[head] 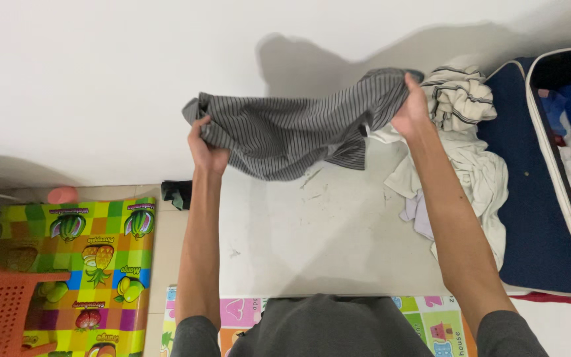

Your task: The person folds a striped shirt on a white table and places it into an open suitcase. The person uses their hands to smooth and fold the shirt into a compact rectangle before packing it.

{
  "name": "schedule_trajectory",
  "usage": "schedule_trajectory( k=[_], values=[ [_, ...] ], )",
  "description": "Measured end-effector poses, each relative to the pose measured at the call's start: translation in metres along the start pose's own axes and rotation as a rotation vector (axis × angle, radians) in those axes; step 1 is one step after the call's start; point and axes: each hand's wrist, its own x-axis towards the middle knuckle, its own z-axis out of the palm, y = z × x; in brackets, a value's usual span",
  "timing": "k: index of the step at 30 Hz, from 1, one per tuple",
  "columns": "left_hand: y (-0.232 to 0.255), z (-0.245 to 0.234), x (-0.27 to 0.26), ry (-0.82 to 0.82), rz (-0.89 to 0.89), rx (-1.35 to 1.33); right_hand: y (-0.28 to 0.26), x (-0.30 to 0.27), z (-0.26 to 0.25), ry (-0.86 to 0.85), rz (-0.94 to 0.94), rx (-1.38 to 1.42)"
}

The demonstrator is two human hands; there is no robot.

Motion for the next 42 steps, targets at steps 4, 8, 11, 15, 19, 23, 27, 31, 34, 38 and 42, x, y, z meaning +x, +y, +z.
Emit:
schedule_trajectory(
  k=[4,8,11,15,19,23,27,31,34,38,42],
  values=[
    [0.041,0.012,-0.005,-0.085,0.072,-0.095,-0.038,-0.029,0.05,-0.152,-0.128,0.062],
    [0.05,-0.017,-0.018,-0.079,0.106,-0.079,-0.044,-0.066,0.062,-0.211,-0.267,-0.002],
    [0.027,-0.072,-0.029,0.013,0.033,-0.057,-0.018,-0.086,0.028,-0.095,-0.231,-0.124],
    [-0.039,-0.177,-0.048,0.106,-0.093,-0.062,0.043,-0.091,-0.072,0.103,0.01,-0.168],
    [-0.09,-0.269,-0.063,0.248,-0.287,0.022,0.113,-0.113,-0.145,0.21,0.131,-0.099],
    [-0.108,-0.315,-0.088,0.316,-0.327,0.118,0.158,-0.154,-0.178,0.47,0.229,-0.454],
    [-0.102,-0.328,-0.122,0.287,-0.263,0.104,0.184,-0.194,-0.179,0.559,0.082,-0.925],
    [-0.102,-0.341,-0.151,0.282,-0.205,0.265,0.208,-0.24,-0.184,0.499,0.064,-1.081],
    [-0.103,-0.355,-0.169,0.306,-0.181,0.222,0.22,-0.256,-0.186,0.375,-0.065,-1.12],
    [-0.103,-0.366,-0.173,0.333,-0.15,0.134,0.227,-0.265,-0.185,0.633,-0.028,-0.984],
    [-0.097,-0.376,-0.179,0.288,-0.072,0.067,0.208,-0.274,-0.178,0.585,0.006,-0.522]
  ],
)
